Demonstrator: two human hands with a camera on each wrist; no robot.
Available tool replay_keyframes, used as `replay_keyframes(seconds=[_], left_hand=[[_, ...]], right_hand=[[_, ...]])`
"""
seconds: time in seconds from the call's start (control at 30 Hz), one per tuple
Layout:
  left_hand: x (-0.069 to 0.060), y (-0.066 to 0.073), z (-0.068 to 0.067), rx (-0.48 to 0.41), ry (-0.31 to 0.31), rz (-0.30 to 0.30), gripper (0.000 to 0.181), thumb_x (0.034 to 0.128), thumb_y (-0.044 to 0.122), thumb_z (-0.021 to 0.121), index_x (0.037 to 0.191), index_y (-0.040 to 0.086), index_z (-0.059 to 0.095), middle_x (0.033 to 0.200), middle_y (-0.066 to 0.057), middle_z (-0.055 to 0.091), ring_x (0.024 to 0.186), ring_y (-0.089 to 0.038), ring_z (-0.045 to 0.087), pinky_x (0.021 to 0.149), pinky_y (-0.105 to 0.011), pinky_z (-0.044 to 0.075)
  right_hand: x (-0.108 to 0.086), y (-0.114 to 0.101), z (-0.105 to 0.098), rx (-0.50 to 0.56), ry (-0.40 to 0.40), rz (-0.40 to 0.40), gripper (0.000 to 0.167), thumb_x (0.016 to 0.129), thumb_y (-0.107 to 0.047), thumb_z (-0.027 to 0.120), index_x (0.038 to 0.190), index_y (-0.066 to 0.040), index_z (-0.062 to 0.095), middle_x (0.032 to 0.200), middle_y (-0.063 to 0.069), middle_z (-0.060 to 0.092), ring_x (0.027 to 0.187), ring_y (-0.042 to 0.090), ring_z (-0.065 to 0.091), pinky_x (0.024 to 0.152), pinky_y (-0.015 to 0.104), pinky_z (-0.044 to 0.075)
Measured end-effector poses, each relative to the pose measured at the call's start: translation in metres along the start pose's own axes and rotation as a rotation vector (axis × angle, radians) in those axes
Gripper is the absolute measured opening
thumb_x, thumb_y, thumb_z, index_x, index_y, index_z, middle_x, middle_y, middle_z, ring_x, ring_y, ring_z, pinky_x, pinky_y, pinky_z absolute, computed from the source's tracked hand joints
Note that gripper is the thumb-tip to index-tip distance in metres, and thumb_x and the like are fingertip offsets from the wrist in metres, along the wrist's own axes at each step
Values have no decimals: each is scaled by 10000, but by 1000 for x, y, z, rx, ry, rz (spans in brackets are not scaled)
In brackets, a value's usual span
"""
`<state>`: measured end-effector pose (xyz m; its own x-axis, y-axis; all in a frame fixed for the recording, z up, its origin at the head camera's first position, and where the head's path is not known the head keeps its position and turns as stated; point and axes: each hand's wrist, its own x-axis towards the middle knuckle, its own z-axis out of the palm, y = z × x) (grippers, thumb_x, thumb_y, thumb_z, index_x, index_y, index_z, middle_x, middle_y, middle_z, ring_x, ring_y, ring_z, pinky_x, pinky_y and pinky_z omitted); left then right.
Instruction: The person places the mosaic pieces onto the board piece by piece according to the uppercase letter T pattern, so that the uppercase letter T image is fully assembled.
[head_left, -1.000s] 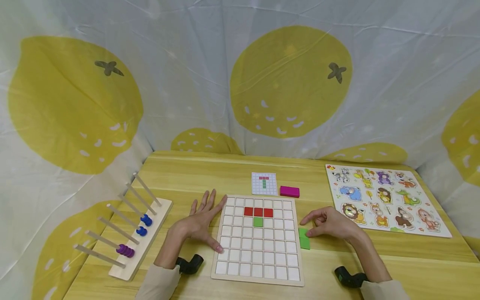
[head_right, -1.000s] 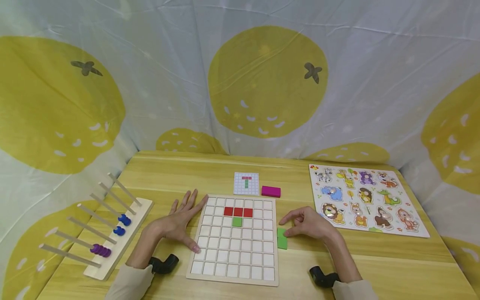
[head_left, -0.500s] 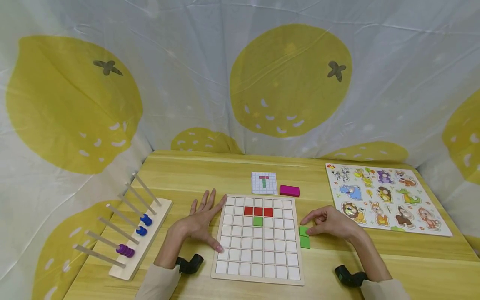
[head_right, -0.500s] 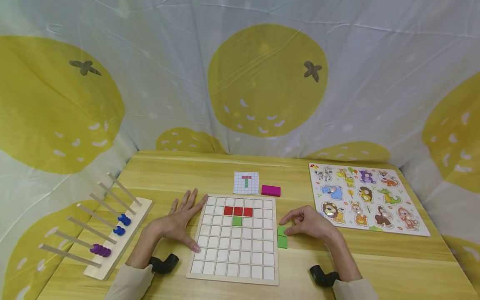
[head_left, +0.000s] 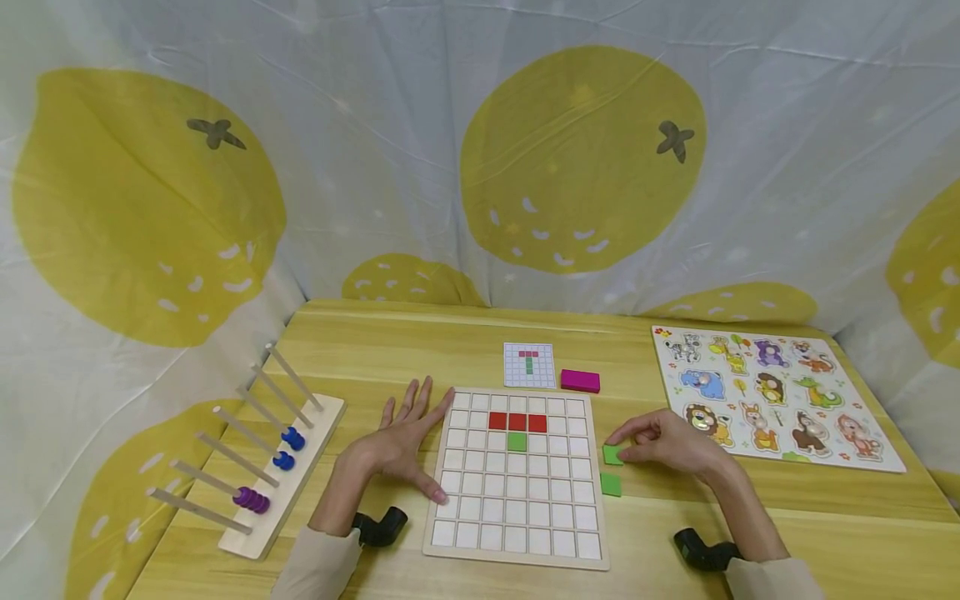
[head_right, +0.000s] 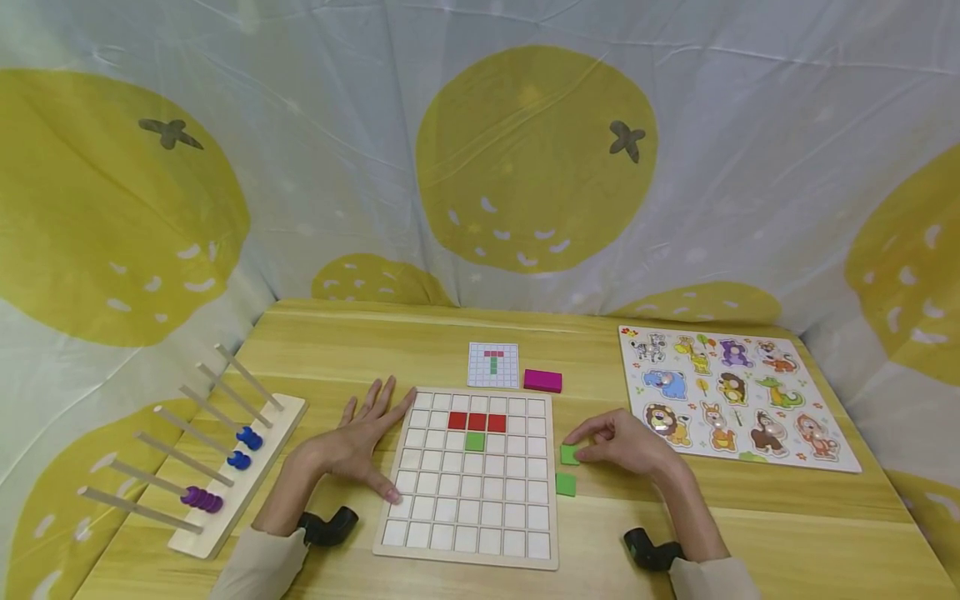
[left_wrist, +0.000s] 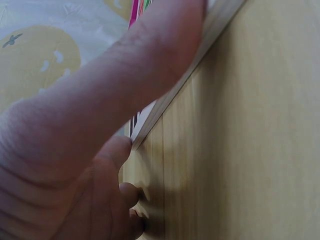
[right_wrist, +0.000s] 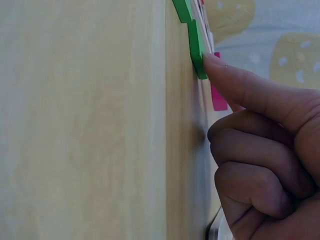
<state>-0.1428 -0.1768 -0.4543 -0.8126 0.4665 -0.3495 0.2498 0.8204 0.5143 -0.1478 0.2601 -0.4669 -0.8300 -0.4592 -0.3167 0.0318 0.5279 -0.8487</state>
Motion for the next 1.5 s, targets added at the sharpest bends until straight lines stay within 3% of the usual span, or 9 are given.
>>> replay_keyframes(seconds=[0.23, 0.4, 0.57, 0.73, 1.03, 1.5], left_hand=[[0, -1, -1, 3, -1, -4, 1496, 580, 516, 983, 1679, 171, 28, 1706, -237, -198, 1584, -432, -205, 1252, -699, -94], [0, -1, -2, 5, 1, -4, 1497, 580, 522, 981, 1679, 168, 27, 1704, -241, -196, 1583, -437, -203, 1250, -702, -94], [0, 0, -2, 7, 1, -2, 1493, 584, 524, 978, 1678, 163, 28, 1703, -246, -194, 1583, -443, -198, 1250, -704, -91], [-1, 0, -2, 7, 5, -2, 1492, 585, 516, 979, 1678, 160, 29, 1704, -246, -191, 1583, -446, -196, 1249, -704, -91], [-1, 1, -2, 6, 4, 0, 1491, 584, 510, 982, 1678, 158, 32, 1704, -247, -190, 1584, -445, -194, 1250, -703, -91], [-1, 0, -1, 16, 1, 9, 1491, 589, 521, 976, 1677, 155, 25, 1701, -252, -195, 1581, -449, -197, 1246, -710, -88]], right_hand=[[-1, 1, -3, 19, 2, -2, 253, 951, -166, 745, 1148, -8, 763, 639, -36, 524, 614, 49, 350, 586, 225, 363], [-4, 2, -6, 19, 18, -19, 243, 955, -163, 740, 1143, -12, 764, 609, -58, 404, 580, 52, 312, 546, 250, 323], [-5, 2, -7, -5, 24, -5, 286, 912, -195, 793, 1156, -48, 765, 609, -68, 370, 579, 49, 315, 538, 244, 303], [-4, 3, -8, -12, -3, -59, 373, 855, -136, 836, 1189, -3, 737, 620, -57, 303, 567, 54, 279, 533, 248, 273], [-1, 3, -6, -7, -31, -92, 430, 801, -36, 843, 1201, 43, 707, 642, -43, 311, 578, 49, 295, 593, 224, 353], [-2, 3, -6, -30, 12, -58, 360, 820, -81, 851, 1139, 29, 726, 624, -50, 285, 565, 54, 268, 557, 234, 316]])
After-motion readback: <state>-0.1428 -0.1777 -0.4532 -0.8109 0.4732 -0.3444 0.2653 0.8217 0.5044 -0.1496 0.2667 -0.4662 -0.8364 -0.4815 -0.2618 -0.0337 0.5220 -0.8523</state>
